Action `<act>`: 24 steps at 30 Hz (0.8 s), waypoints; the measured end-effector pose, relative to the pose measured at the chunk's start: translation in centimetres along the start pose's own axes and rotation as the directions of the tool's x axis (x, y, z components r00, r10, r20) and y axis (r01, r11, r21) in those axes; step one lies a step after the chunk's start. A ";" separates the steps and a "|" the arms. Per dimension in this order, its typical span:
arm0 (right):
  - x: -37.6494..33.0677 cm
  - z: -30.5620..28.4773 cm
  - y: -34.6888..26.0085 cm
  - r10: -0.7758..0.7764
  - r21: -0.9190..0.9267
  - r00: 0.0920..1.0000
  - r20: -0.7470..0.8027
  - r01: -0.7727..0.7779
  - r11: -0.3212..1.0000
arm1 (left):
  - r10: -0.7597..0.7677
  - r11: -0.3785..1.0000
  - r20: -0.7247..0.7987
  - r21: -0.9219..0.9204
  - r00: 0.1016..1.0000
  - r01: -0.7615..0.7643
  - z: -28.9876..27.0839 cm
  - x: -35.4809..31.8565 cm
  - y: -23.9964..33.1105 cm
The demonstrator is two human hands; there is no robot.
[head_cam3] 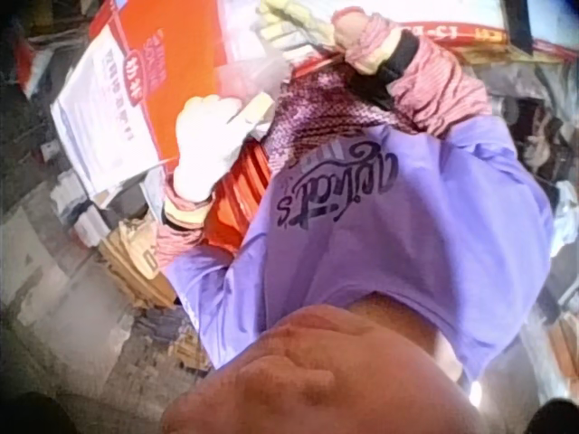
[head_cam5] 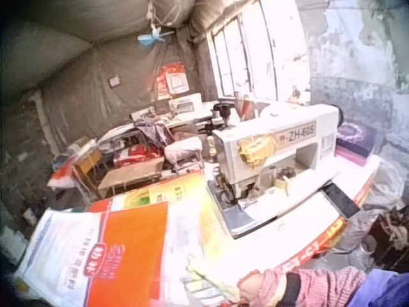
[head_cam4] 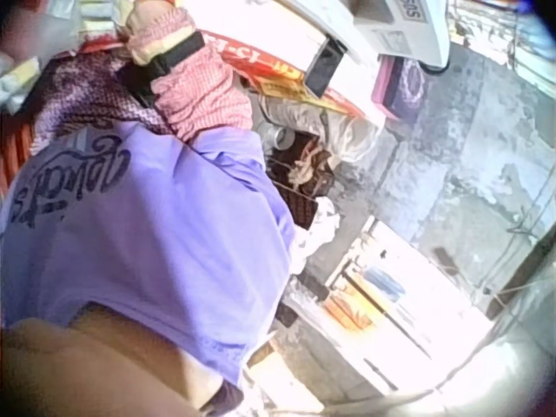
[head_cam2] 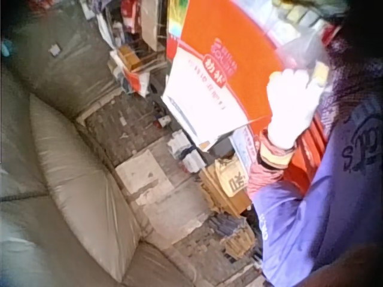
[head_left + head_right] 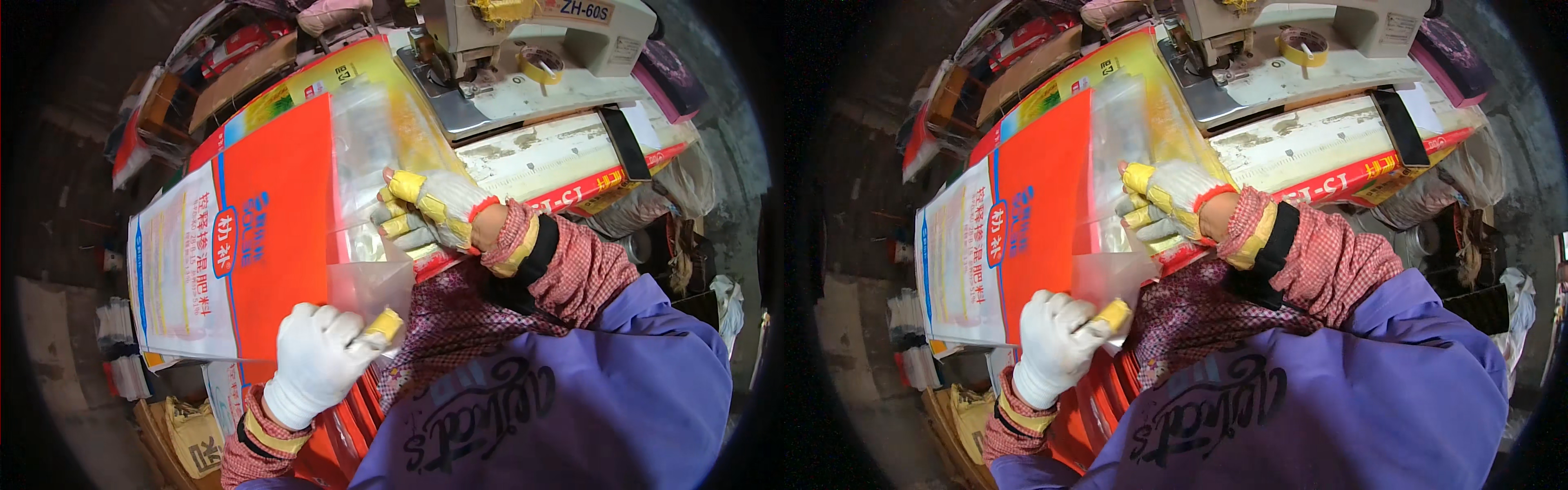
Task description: The person picks up a plastic liner and inserts it into a red and white bag, then repeats the process with several more bags.
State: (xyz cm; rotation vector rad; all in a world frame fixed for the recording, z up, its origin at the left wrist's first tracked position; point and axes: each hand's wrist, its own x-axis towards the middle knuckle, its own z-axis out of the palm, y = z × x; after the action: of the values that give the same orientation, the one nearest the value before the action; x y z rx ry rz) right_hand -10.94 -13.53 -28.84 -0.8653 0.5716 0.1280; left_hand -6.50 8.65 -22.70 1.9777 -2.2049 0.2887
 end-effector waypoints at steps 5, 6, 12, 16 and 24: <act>-1.8 -0.9 0.4 -0.189 0.031 0.976 -0.106 0.194 0.981 | -0.597 0.800 -0.439 -0.381 0.671 0.463 -1.5 -3.5 -0.6; -1.7 -1.9 0.8 -0.109 0.067 0.993 -0.037 0.111 0.992 | -0.619 0.784 -0.502 -0.439 0.605 0.438 -2.0 -4.0 -0.8; -2.0 -0.7 0.3 0.018 -0.005 1.000 0.017 -0.018 1.000 | -0.214 0.799 0.050 -0.566 0.976 0.204 -2.1 -2.8 -0.4; 1.2 -0.8 0.1 -0.155 -0.143 0.984 -0.084 0.142 0.979 | 0.148 0.987 0.371 -0.121 0.917 -0.110 0.3 -0.9 2.6; 1.2 2.7 -2.8 -0.455 -0.852 0.877 0.155 0.351 0.388 | -0.563 0.529 0.159 -0.685 0.811 0.502 -0.4 2.2 -2.3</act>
State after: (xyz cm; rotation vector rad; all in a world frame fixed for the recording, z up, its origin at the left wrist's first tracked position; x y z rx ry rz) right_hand -7.81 -13.45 -26.20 -2.0268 0.3398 -0.1082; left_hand -4.44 6.39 -21.72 1.9601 -1.2150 -0.4920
